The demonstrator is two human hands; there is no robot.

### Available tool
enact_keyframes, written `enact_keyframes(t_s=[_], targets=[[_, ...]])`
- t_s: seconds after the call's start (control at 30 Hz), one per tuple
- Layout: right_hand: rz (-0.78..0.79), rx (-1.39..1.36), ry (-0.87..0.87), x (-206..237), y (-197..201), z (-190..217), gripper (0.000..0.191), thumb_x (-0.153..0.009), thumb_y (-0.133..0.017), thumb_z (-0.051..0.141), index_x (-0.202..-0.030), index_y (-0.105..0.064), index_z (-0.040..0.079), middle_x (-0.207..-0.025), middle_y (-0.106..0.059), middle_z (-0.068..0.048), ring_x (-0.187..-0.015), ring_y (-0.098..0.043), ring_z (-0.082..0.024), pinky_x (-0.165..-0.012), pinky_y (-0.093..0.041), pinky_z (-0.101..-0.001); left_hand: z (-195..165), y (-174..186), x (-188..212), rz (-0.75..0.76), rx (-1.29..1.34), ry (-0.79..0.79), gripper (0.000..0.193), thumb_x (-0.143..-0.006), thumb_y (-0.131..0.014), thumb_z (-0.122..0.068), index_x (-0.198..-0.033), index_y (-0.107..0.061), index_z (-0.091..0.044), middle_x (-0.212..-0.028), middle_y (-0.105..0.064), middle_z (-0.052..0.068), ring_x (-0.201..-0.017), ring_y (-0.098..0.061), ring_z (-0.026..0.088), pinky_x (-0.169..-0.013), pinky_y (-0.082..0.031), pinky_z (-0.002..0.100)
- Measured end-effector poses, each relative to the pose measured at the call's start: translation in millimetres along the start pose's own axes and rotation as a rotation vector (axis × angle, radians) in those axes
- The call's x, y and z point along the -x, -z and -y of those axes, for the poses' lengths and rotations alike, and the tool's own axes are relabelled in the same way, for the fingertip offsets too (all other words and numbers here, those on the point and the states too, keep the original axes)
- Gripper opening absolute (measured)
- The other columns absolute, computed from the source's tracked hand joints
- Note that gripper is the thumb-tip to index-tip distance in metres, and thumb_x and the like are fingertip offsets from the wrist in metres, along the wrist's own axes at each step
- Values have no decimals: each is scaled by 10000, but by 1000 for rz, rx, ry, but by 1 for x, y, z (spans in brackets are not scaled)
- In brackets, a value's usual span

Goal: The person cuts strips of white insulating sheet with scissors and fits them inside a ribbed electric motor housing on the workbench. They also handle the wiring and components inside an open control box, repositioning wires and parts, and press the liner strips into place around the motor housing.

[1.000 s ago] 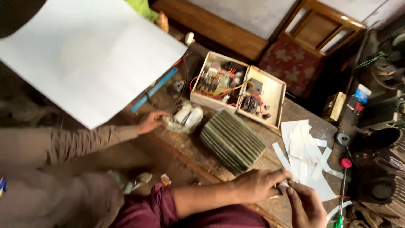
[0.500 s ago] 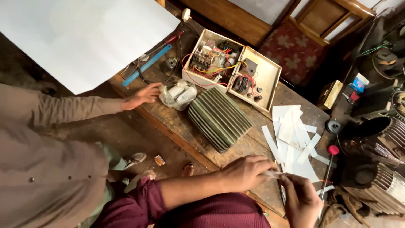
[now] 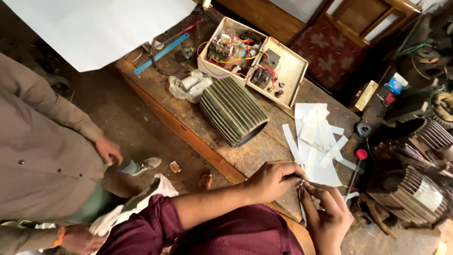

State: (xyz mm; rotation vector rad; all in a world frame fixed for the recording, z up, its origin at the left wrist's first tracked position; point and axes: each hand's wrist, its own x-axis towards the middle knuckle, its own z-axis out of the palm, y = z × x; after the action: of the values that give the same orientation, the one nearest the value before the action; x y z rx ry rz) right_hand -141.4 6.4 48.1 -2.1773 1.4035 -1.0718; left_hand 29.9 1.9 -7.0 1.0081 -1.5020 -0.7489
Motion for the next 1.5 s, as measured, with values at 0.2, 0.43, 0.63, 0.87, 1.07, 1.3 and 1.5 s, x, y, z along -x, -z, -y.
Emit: enact_keyframes(t_s=[0.2, 0.43, 0.63, 0.87, 1.07, 1.3, 1.5], targets=[[6, -351, -205, 33, -4, -52, 103, -961, -747, 32, -937, -656, -10, -868, -682, -47, -755, -606, -98, -711, -492, -256, -6, -34, 22, 36, 105, 136, 83, -965, -700, -92, -1039, -690, -54, -972, -705, 54, -887, -722, 180, -789, -580, 307], [16, -686, -273, 57, 8, -79, 78, -987, -657, -22, -1064, -649, -17, -1006, -702, -40, -948, -681, -103, -862, -563, -251, -25, -55, 37, -7, 164, 178, 159, -999, -679, -147, -1119, -661, -43, -1012, -658, 47, -912, -677, 132, -792, -565, 284], [73, -390, -286, 71, 25, -79, 91, -958, -727, -30, -1047, -709, -23, -913, -666, -86, -807, -613, -135, -719, -498, -264, -32, -58, 35, 54, -4, 171, 155, -959, -714, -169, -1032, -700, -33, -964, -673, 61, -828, -681, 165, -717, -565, 307], [64, -872, -355, 68, 9, -112, 88, -967, -695, -40, -1039, -655, -9, -1075, -681, -29, -1040, -642, -95, -955, -517, -254, 3, -63, 10, 269, -63, 22, 194, -984, -691, -197, -1041, -692, -11, -990, -694, 92, -878, -707, 223, -768, -577, 335], [64, 8, -240, 32, -38, -152, 190, -924, -775, 144, -1069, -719, 35, -1076, -723, -115, -981, -679, -285, -882, -527, -357, 83, -58, -35, 302, -448, -283, 146, -938, -678, -170, -994, -699, -38, -1007, -681, 101, -967, -668, 263, -864, -552, 383], [234, 325, -238, 12, -83, -161, 444, -856, -749, 209, -1259, -622, 75, -1110, -648, -167, -997, -647, -406, -865, -526, -477, 144, -34, 2, 686, -862, -361, 95, -924, -594, -140, -931, -676, -94, -1023, -630, 96, -1069, -598, 286, -903, -495, 401], [236, 264, -432, -5, -118, -145, 324, -868, -688, 151, -1157, -619, 20, -1102, -622, -222, -984, -618, -465, -827, -513, -516, 151, -16, 18, 444, -984, -340, 420, -870, -578, -201, -1252, -670, -55, -1268, -609, 112, -1230, -530, 310, -1013, -461, 415]])
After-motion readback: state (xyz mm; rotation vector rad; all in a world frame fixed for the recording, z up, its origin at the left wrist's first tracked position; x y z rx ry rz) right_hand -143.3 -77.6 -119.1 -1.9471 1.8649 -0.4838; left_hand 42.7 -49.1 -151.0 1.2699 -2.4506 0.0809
